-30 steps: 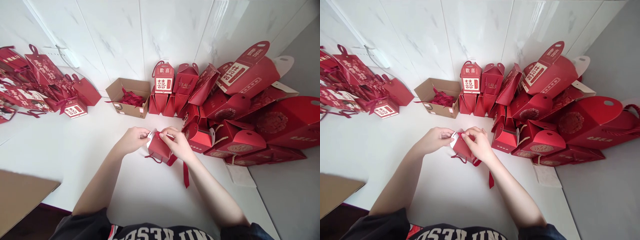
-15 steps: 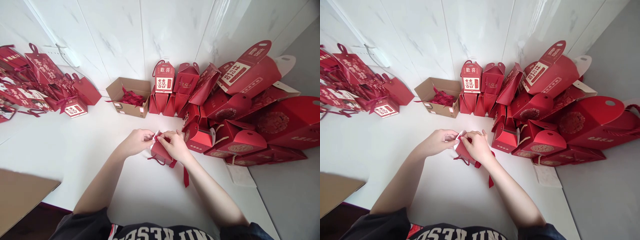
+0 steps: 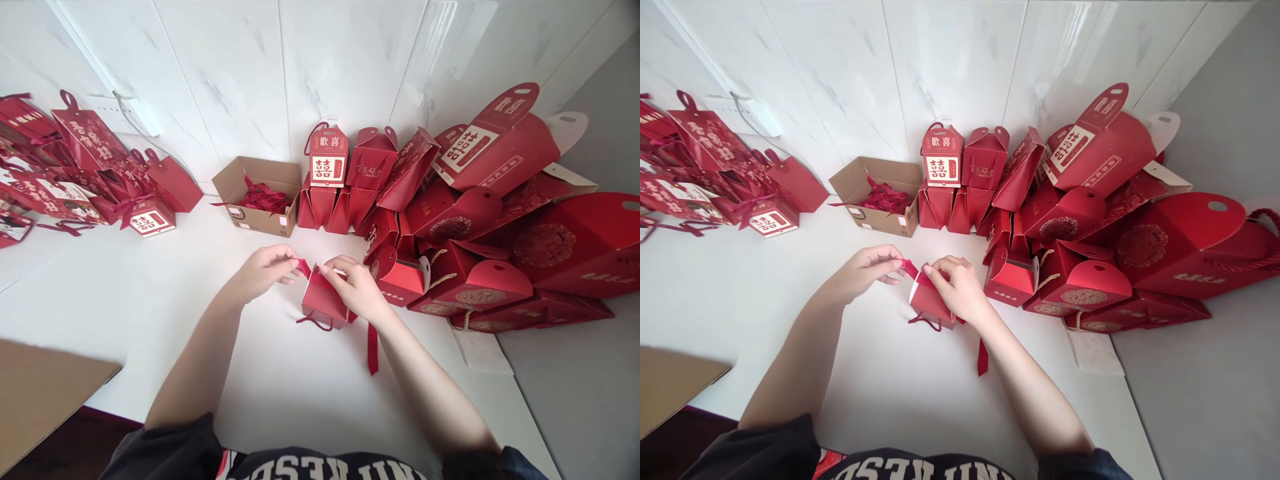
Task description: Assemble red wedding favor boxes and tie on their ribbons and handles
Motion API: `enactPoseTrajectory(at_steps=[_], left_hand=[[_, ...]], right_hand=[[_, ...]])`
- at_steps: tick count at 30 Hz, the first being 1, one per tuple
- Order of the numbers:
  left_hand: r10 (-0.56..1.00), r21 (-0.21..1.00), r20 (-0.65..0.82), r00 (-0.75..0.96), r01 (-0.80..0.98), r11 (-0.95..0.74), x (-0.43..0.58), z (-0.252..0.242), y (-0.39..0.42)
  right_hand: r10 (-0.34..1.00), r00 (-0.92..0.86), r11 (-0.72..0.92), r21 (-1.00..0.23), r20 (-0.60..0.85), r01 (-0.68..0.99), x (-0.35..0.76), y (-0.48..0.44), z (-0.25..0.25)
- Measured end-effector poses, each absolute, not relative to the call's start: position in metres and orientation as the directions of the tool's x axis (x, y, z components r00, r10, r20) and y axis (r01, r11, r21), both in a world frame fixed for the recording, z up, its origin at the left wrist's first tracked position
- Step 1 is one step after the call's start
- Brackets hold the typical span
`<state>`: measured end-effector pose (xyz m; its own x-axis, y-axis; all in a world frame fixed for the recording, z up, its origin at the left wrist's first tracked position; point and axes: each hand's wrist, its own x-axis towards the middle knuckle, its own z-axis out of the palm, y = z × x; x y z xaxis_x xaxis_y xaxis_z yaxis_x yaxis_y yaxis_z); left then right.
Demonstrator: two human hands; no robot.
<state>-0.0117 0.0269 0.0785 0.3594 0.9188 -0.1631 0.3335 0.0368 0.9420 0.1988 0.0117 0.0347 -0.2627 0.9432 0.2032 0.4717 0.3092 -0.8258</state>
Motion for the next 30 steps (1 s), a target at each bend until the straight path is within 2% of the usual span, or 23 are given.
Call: enactPoseTrajectory(at_steps=[4, 6, 10, 13, 18, 21, 25, 30], left_hand=[[0.978, 0.987, -0.097, 0.183, 0.14, 0.072, -0.029, 0.094, 0.028], [0.994, 0.996, -0.072, 0.085, 0.052, 0.068, -0.038, 0.101, 0.027], [0.999, 0.999, -0.005, 0.04, -0.042, 0.007, -0.053, 0.112, 0.024], [0.998, 0.993, 0.069, 0.013, -0.102, -0.068, -0.062, 0.117, 0.022], [0.991, 0.984, 0.105, -0.086, -0.136, -0.116, -0.069, 0.124, 0.02], [0.982, 0.982, 0.108, -0.155, -0.138, -0.13, -0.07, 0.127, 0.018], [0.969, 0.981, 0.118, -0.216, -0.125, -0.147, -0.074, 0.131, 0.015], [0.964, 0.983, 0.156, -0.215, -0.066, -0.174, -0.076, 0.134, 0.012]], right_hand=[[0.955, -0.173, 0.292, -0.85, 0.24, 0.437, 0.223, 0.017, 0.042], [0.964, -0.167, 0.262, -0.849, 0.207, 0.459, 0.238, 0.018, 0.048], [0.946, -0.325, 0.196, -0.814, 0.01, 0.546, 0.266, 0.013, 0.06], [0.89, -0.45, 0.226, -0.787, -0.072, 0.574, 0.277, 0.012, 0.059], [0.793, -0.576, 0.245, -0.762, -0.198, 0.599, 0.277, 0.021, 0.045], [0.789, -0.586, 0.197, -0.83, -0.182, 0.522, 0.27, 0.027, 0.039], [0.793, -0.594, 0.076, -0.946, -0.134, 0.315, 0.26, 0.03, 0.035], [0.886, -0.464, 0.042, -0.995, -0.003, 0.087, 0.258, 0.027, 0.042]])
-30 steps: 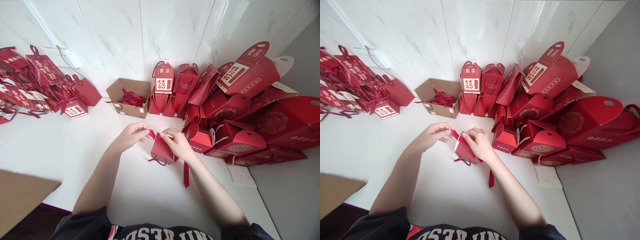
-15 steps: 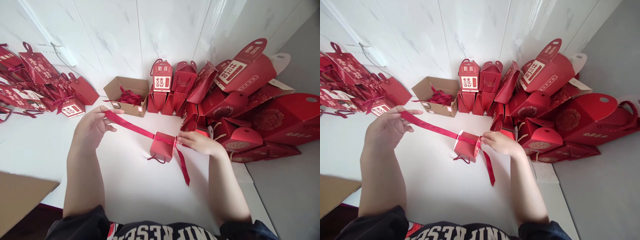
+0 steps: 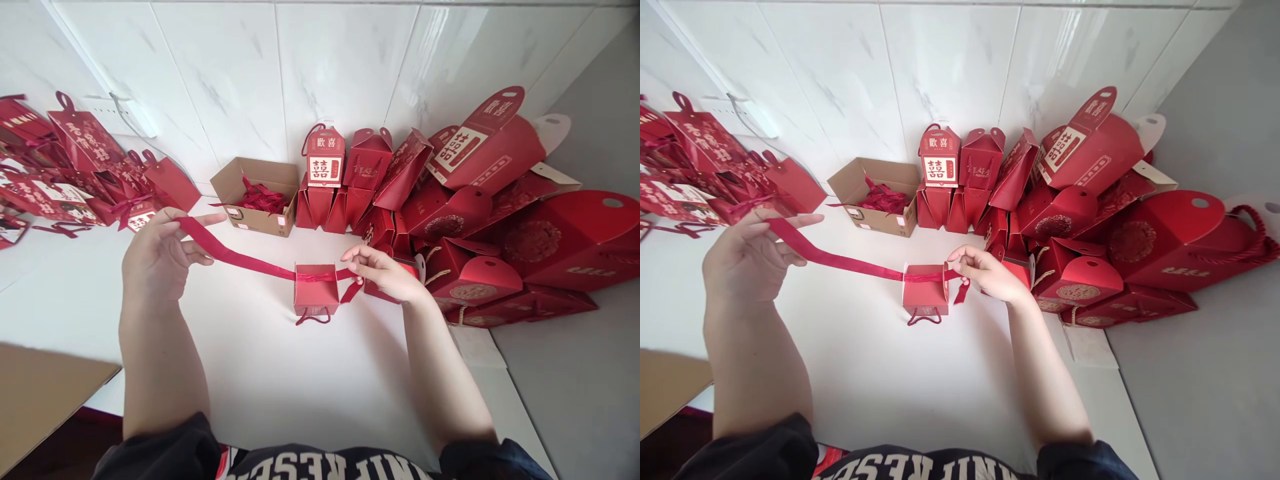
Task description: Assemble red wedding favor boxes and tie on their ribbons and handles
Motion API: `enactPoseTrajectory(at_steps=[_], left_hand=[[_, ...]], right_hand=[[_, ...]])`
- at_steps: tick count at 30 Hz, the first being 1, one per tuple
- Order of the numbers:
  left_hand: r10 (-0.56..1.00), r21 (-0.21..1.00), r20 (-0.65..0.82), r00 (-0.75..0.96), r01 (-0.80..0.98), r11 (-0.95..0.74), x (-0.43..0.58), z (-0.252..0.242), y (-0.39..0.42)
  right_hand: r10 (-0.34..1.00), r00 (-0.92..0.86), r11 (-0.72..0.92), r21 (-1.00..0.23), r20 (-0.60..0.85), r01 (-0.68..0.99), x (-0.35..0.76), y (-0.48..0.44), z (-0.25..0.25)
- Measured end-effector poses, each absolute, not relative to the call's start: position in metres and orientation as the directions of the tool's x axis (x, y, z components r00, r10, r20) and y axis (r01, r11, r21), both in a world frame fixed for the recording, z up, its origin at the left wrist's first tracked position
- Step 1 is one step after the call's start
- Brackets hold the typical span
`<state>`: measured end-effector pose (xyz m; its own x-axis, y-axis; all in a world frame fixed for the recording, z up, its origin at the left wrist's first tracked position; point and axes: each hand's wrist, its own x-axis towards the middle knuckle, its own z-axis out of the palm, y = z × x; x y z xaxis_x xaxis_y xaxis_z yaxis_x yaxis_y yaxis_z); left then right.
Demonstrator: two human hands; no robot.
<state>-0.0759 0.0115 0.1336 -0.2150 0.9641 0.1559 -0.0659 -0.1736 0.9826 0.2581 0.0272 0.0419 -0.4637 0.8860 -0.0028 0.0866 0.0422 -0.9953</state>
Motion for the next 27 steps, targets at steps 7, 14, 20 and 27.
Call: enactPoseTrajectory(at_steps=[7, 14, 20, 27], left_hand=[[0.93, 0.963, 0.231, -0.288, -0.071, -0.261, -0.065, 0.139, 0.004], [0.936, 0.947, 0.278, -0.216, -0.104, -0.305, -0.044, 0.146, -0.006], [0.948, 0.947, 0.315, -0.053, -0.053, -0.318, -0.007, 0.155, -0.004], [0.932, 0.865, 0.318, 0.173, 0.349, -0.36, 0.025, 0.175, -0.011]], right_hand=[[0.914, -0.39, 0.119, -0.993, 0.108, 0.005, 0.264, 0.012, 0.062], [0.916, -0.384, 0.064, -0.987, 0.115, -0.145, 0.257, 0.0, 0.079], [0.907, -0.392, 0.056, -0.965, 0.156, -0.255, 0.251, -0.007, 0.094], [0.864, -0.372, 0.314, -0.941, 0.338, -0.124, 0.252, -0.013, 0.113]])
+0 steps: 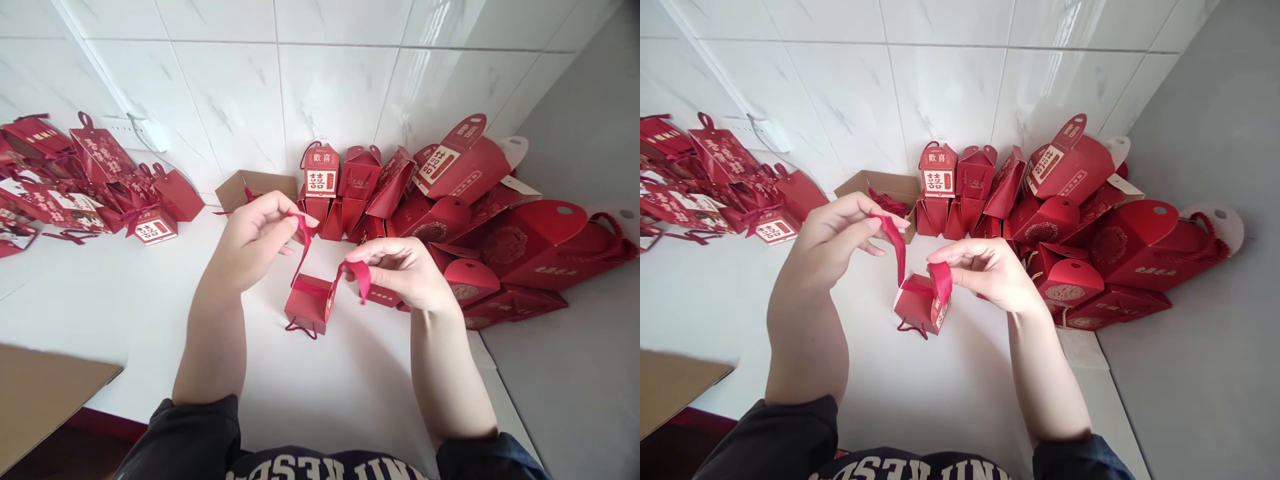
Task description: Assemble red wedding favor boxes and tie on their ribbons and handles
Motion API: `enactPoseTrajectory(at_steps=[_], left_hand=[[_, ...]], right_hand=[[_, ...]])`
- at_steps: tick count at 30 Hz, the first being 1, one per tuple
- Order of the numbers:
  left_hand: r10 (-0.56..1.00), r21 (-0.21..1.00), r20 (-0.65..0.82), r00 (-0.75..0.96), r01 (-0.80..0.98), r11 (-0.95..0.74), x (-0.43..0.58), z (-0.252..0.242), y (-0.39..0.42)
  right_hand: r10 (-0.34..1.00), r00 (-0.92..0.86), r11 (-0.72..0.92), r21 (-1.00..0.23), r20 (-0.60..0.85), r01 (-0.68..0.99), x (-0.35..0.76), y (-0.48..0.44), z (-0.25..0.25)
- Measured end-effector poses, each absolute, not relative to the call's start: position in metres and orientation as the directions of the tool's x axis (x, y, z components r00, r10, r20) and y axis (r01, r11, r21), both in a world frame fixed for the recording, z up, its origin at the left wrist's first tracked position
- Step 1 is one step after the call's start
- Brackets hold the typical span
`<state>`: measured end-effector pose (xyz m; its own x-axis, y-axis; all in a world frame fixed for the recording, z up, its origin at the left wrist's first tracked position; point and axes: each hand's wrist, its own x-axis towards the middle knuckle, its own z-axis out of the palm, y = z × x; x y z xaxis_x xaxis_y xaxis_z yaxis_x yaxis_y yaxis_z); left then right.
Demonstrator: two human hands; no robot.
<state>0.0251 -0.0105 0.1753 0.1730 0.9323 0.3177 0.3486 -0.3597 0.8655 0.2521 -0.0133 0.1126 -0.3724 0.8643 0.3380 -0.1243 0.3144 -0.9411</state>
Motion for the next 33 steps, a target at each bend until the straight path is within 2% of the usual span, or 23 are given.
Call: enactPoseTrajectory(at_steps=[3, 6, 12, 17, 22, 28, 33], left_hand=[[0.907, 0.821, 0.325, 0.268, 0.395, -0.411, 0.029, 0.18, -0.009], [0.877, 0.803, 0.358, 0.319, 0.374, -0.464, 0.033, 0.184, -0.006], [0.847, 0.783, 0.386, 0.366, 0.357, -0.51, 0.04, 0.192, -0.005], [0.759, 0.655, 0.447, 0.474, 0.404, -0.638, 0.04, 0.194, -0.004], [0.715, 0.583, 0.502, 0.486, 0.42, -0.695, 0.038, 0.191, -0.001], [0.707, 0.597, 0.518, 0.482, 0.388, -0.702, 0.037, 0.185, -0.001], [0.72, 0.622, 0.517, 0.463, 0.375, -0.688, 0.038, 0.184, 0.0]], right_hand=[[0.858, -0.246, 0.456, -0.889, 0.451, -0.037, 0.247, -0.017, 0.126], [0.84, -0.198, 0.514, -0.858, 0.505, -0.011, 0.238, -0.017, 0.138], [0.847, -0.292, 0.427, -0.896, 0.444, -0.123, 0.223, -0.007, 0.141], [0.821, -0.312, 0.443, -0.878, 0.478, -0.18, 0.221, 0.0, 0.139], [0.832, -0.258, 0.447, -0.869, 0.491, -0.213, 0.219, 0.003, 0.138], [0.857, -0.203, 0.391, -0.855, 0.473, -0.341, 0.212, 0.007, 0.134], [0.867, -0.258, 0.33, -0.88, 0.426, -0.343, 0.212, 0.009, 0.128]])
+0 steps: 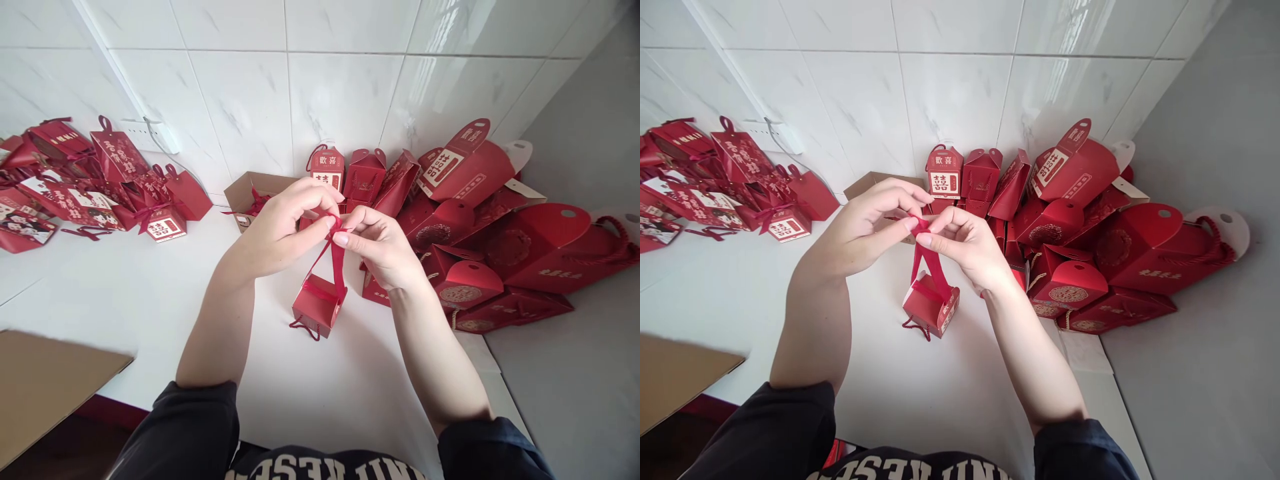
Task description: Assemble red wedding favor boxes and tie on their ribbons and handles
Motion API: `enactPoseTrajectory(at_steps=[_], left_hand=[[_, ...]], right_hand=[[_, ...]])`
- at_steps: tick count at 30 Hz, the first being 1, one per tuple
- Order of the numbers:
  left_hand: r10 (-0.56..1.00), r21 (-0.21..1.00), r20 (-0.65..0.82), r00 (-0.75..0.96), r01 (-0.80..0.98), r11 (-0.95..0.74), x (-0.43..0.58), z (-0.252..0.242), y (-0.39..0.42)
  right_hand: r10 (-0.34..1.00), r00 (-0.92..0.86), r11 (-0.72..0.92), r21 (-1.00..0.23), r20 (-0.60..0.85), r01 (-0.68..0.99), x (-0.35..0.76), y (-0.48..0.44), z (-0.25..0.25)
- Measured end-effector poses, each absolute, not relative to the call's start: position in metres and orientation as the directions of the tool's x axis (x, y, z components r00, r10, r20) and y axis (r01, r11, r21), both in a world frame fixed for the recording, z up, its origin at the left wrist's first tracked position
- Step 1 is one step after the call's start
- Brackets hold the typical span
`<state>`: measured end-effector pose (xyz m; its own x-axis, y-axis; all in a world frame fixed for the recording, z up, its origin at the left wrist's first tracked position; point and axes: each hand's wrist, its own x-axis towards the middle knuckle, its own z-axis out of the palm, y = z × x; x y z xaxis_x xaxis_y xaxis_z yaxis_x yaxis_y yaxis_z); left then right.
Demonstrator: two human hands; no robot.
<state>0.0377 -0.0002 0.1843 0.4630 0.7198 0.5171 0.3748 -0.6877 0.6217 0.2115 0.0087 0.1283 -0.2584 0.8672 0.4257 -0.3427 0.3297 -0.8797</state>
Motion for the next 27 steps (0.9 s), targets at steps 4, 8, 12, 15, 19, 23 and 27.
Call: enactPoseTrajectory(at_steps=[4, 8, 12, 15, 19, 23, 27], left_hand=[[0.732, 0.639, 0.535, 0.422, 0.364, -0.677, 0.037, 0.185, -0.001], [0.782, 0.675, 0.544, 0.304, 0.396, -0.623, 0.043, 0.164, -0.01], [0.854, 0.64, 0.432, 0.29, 0.569, -0.516, 0.061, 0.104, -0.024], [0.907, 0.585, 0.375, 0.191, 0.71, -0.392, 0.072, 0.057, -0.03], [0.921, 0.607, 0.325, 0.216, 0.698, -0.379, 0.066, 0.034, -0.026], [0.817, 0.7, 0.196, 0.542, 0.507, -0.504, 0.051, 0.038, -0.015], [0.838, 0.664, 0.282, 0.468, 0.535, -0.522, 0.046, 0.029, -0.011]], right_hand=[[0.883, -0.221, 0.316, -0.872, 0.414, -0.373, 0.211, 0.01, 0.126], [0.889, -0.129, 0.367, -0.851, 0.44, -0.377, 0.21, 0.009, 0.13], [0.898, -0.102, 0.369, -0.859, 0.428, -0.355, 0.209, 0.007, 0.13], [0.906, -0.071, 0.371, -0.864, 0.417, -0.339, 0.208, 0.008, 0.126], [0.916, -0.027, 0.366, -0.861, 0.401, -0.352, 0.207, 0.011, 0.124], [0.917, 0.003, 0.375, -0.858, 0.4, -0.35, 0.204, 0.013, 0.125], [0.914, 0.028, 0.39, -0.858, 0.405, -0.334, 0.202, 0.013, 0.126]])
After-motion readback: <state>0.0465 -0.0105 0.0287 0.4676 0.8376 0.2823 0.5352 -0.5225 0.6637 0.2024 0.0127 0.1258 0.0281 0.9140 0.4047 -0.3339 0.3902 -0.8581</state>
